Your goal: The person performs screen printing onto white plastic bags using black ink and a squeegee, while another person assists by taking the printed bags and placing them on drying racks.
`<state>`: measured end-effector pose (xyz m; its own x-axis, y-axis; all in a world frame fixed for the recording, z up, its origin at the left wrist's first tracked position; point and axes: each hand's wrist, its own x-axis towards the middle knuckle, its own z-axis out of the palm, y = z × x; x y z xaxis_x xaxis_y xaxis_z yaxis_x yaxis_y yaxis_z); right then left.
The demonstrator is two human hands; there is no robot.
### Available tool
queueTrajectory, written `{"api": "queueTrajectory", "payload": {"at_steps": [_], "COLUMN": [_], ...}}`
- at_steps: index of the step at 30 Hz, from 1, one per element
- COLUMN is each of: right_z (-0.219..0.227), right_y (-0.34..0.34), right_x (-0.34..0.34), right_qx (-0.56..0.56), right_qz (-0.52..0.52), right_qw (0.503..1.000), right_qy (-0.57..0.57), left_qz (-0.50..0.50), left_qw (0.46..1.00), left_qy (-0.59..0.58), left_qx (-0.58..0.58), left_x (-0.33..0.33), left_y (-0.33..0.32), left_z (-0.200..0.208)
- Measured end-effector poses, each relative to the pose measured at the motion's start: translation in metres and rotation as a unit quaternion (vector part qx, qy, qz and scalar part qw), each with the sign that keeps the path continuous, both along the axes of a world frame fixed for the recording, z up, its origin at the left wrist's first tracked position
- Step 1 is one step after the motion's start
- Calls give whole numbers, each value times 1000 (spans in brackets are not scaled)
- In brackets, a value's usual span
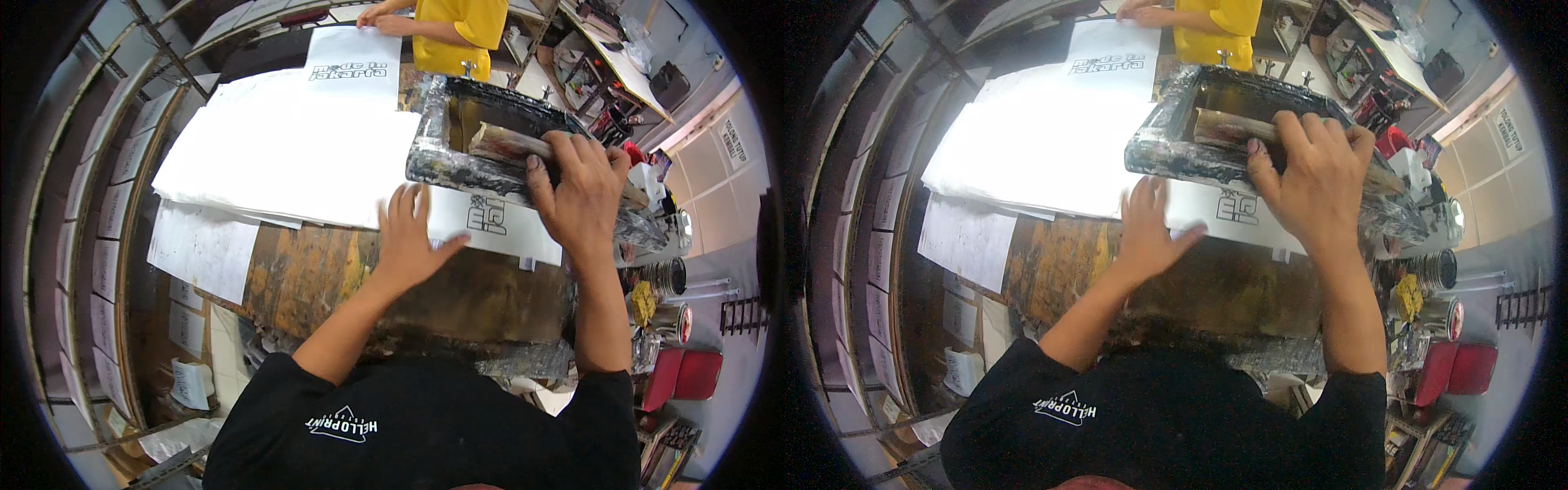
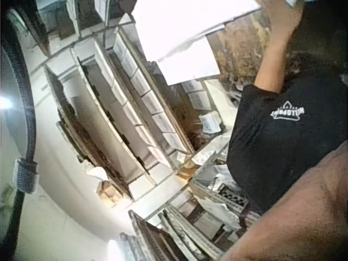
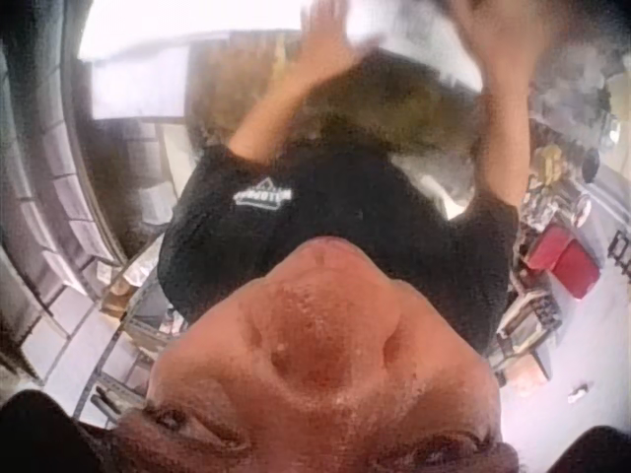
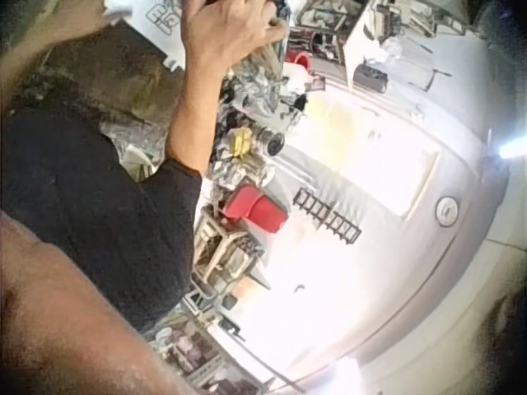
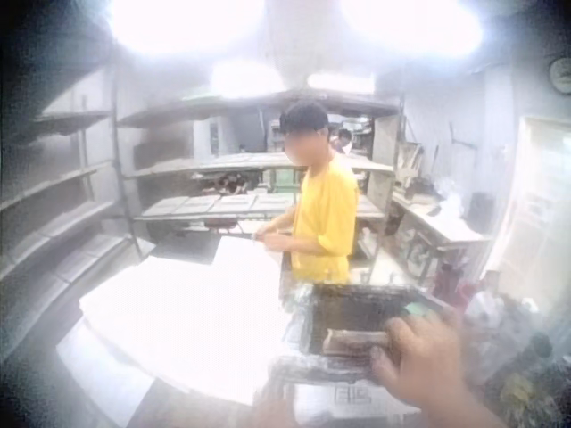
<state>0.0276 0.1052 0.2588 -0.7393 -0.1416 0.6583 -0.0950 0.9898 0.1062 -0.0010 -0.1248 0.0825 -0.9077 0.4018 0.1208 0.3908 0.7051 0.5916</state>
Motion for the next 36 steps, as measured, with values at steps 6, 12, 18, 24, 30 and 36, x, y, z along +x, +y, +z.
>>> {"api": "queueTrajectory", "payload": {"at_steps": [6,12,18,24,30,36], "right_z": [35,75,77,75,90,78], "right_y": [16,25,22,22,17,24], "right_x": [-28,-62,-63,-57,-53,-56], "right_qx": [-10,-41,-99,-48,-76,-92], "right_qz": [0,49,-17,0,-1,43], "right_qw": [1000,998,993,998,991,993], "right_qy": [-6,6,-68,-47,-112,-60], "left_qz": [-7,-46,110,286,-210,-196], "left_qw": [982,972,961,932,961,959], "left_qy": [88,219,202,222,154,190], "left_qx": [-165,75,153,28,-89,-71], "left_x": [12,-53,-89,-102,-17,-6], "left_y": [-3,39,-43,-93,96,149], "left_z": [-45,14,-7,31,-62,-104]}}
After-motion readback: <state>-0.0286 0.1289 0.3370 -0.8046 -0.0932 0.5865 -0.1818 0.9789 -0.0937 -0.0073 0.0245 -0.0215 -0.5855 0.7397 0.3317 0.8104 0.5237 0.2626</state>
